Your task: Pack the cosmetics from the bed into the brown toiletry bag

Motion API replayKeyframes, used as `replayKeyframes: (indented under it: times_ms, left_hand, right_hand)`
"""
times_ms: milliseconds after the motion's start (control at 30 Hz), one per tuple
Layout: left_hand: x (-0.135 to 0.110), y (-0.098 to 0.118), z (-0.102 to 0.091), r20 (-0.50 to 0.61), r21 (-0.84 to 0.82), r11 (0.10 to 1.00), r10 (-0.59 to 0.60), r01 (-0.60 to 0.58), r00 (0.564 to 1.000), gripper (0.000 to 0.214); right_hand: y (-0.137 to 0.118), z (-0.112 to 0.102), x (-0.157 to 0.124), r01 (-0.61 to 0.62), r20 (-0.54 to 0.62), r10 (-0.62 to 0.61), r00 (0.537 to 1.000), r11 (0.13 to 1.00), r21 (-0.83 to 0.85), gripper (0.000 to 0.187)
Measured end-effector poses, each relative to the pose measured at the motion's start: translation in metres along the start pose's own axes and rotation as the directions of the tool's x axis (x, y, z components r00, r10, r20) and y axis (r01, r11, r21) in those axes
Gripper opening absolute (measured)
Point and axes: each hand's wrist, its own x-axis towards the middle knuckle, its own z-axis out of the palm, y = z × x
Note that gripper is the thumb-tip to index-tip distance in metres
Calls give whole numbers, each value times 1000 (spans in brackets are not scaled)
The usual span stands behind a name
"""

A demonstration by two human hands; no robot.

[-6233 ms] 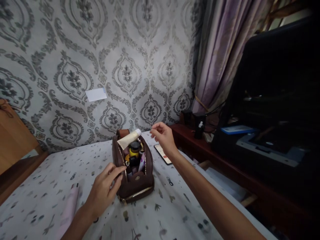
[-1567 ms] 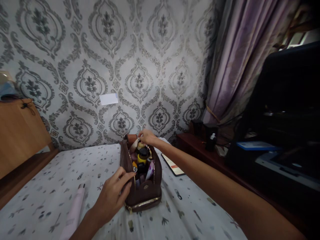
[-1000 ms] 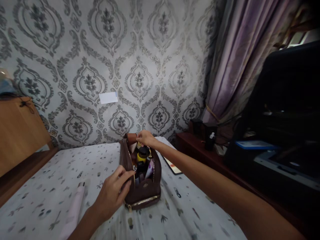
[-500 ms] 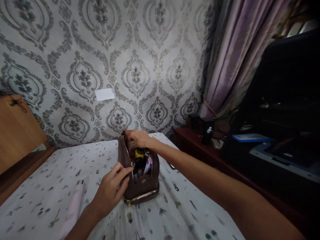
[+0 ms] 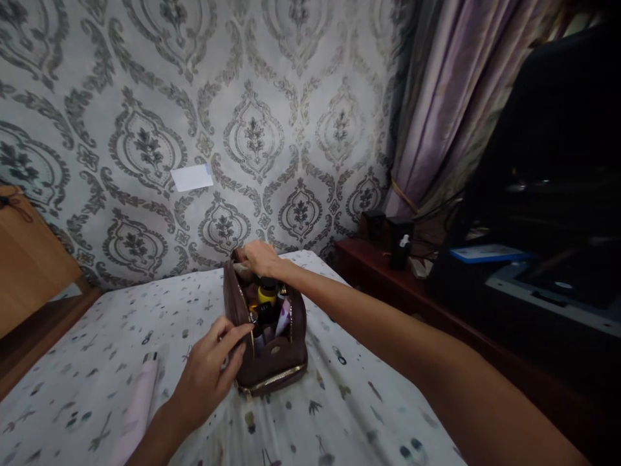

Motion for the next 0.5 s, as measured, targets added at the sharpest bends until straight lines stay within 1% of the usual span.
replayKeyframes:
  times_ms: [133,267,400,500]
  left_hand:
    - [0,-1,2,-10,-18,1000,-1,1,1000,35]
    - [0,-1,1,-12,-29,1000,-3,3,1000,35]
    - [0,0,0,-7,-17,1000,-15,15,1000,35]
    - [0,0,0,-9,-6,1000,-22,21,1000,34]
  right_hand:
    - [-5,6,0,66,-40,-70,997,995,-78,26]
    - [-5,13,2,125,-50,-132,990,983,-134,29]
    - [-4,15,1,165,-9,-169,986,972,-170,32]
    - [-5,17,0,212,73,-202,977,958,-194,30]
